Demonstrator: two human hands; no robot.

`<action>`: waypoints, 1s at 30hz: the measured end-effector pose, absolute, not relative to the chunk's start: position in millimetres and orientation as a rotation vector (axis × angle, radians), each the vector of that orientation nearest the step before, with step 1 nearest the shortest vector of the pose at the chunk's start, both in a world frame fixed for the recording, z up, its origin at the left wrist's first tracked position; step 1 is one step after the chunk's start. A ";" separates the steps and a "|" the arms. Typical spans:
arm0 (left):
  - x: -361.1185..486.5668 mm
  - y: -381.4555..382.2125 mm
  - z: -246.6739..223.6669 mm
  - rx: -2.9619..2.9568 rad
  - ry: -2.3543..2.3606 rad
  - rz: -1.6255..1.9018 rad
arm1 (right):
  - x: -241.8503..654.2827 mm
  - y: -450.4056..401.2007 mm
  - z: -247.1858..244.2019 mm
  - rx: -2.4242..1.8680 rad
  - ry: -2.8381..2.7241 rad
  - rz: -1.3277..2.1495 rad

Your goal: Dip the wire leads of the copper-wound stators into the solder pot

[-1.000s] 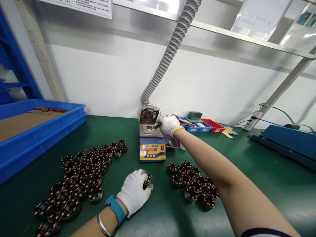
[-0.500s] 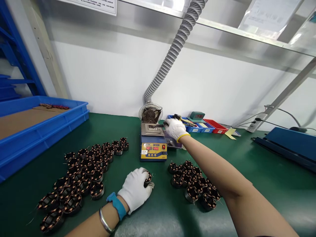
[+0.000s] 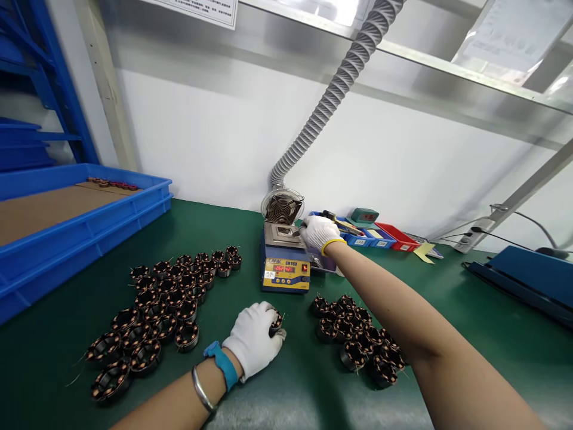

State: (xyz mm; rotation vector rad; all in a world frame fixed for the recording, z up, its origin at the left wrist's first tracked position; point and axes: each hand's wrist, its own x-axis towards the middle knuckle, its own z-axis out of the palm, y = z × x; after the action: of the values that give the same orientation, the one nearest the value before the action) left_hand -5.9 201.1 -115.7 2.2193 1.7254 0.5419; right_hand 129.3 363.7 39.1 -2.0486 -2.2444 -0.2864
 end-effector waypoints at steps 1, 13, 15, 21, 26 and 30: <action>-5.6 201.1 -115.4 2.216 1.724 0.544 | 126.9 364.3 38.9 -2.052 -2.239 -0.273; -4.8 201.8 -115.6 2.197 1.721 0.558 | 103.4 370.1 44.1 -2.038 -2.168 -0.228; -4.7 201.6 -115.2 2.195 1.720 0.546 | 99.7 371.2 47.7 -2.026 -2.170 -0.233; -5.3 201.9 -117.4 2.202 1.716 0.564 | 78.5 379.4 51.5 -2.011 -2.182 -0.221; -5.5 202.6 -118.5 2.201 1.714 0.566 | 66.7 385.0 49.1 -2.032 -2.188 -0.237; -5.4 202.4 -117.2 2.207 1.717 0.560 | 67.1 384.4 47.6 -2.007 -2.239 -0.220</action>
State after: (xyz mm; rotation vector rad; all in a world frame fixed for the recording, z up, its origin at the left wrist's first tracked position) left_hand -5.4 202.4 -117.2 2.2074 1.7165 0.5597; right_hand 67.1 384.4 47.6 -2.0074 -2.2388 -0.2196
